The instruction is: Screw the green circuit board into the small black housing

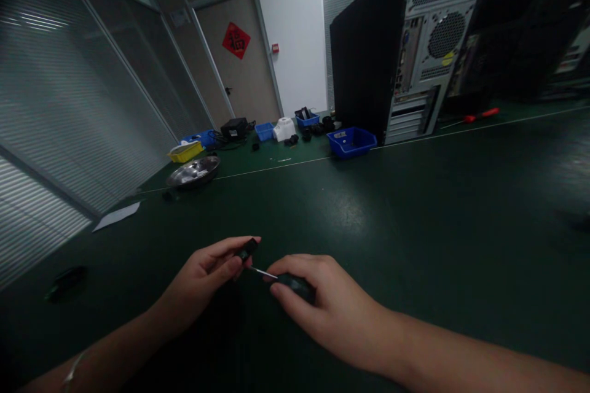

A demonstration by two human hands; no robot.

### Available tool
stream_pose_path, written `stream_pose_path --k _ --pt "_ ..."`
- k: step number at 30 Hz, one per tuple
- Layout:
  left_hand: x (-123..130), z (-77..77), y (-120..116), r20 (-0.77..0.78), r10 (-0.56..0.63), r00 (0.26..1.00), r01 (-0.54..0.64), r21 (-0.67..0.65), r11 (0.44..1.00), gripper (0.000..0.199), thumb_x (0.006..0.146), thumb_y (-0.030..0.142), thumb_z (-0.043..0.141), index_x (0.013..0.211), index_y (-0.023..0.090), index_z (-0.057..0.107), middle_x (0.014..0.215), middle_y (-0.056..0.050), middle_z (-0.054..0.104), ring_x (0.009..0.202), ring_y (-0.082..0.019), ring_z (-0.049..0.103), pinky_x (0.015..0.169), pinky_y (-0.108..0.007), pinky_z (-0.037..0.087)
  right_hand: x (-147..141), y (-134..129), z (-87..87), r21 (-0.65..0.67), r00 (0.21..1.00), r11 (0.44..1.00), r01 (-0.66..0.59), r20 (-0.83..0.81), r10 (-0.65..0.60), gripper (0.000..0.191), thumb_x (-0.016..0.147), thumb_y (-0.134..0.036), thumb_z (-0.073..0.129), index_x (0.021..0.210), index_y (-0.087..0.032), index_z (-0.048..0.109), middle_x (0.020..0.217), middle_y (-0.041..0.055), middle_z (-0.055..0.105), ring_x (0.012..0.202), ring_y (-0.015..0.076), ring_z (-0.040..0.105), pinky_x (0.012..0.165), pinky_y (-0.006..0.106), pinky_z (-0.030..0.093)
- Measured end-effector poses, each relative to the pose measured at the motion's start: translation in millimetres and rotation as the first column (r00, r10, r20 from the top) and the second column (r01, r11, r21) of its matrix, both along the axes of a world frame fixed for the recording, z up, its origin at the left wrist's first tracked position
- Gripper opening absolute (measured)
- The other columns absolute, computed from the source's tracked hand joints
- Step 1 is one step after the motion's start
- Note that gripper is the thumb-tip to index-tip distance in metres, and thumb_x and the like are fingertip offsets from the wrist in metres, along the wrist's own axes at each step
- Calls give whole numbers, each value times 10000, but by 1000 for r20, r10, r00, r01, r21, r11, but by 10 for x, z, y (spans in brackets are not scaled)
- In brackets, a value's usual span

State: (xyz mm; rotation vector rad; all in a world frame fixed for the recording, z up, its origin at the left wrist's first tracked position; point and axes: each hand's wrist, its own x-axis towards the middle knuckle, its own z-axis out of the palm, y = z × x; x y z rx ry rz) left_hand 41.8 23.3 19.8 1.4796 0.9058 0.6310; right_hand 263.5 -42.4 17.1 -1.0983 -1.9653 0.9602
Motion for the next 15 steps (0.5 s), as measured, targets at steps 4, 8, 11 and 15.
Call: stream_pose_path --k 4,8,11,15 --pt "0 18 -21 -52 -59 997 62 64 996 387 882 387 585 1228 214 605 946 -49 639 816 -154 560 726 -276 431 1 4 3 5 1000 1000 1 -22 -1 221 957 -262 495 1109 -215 648 957 2 684 852 128 626 760 235 468" --pt "-21 7 -20 -49 -90 995 95 92 991 316 892 393 566 1132 208 657 927 -52 635 800 -155 556 710 -273 430 1 2 -15 1 1000 1000 2 -26 -2 224 960 -262 490 1109 -213 650 951 4 685 848 130 628 761 242 465" --pt "-24 6 -26 -52 -106 993 111 106 988 294 903 380 551 1127 227 664 1033 -62 623 836 -156 566 730 -273 439 -2 2 -36 13 999 999 29 -24 -29 225 954 -280 504 1116 -217 647 971 5 687 870 134 629 777 247 463" --pt "-23 18 -42 -70 -91 993 102 169 980 299 893 366 569 1148 233 650 1063 -65 600 857 -163 561 720 -271 442 -9 9 -28 7 999 999 44 -11 -43 226 954 -279 500 1113 -217 649 936 2 686 833 133 629 751 246 464"
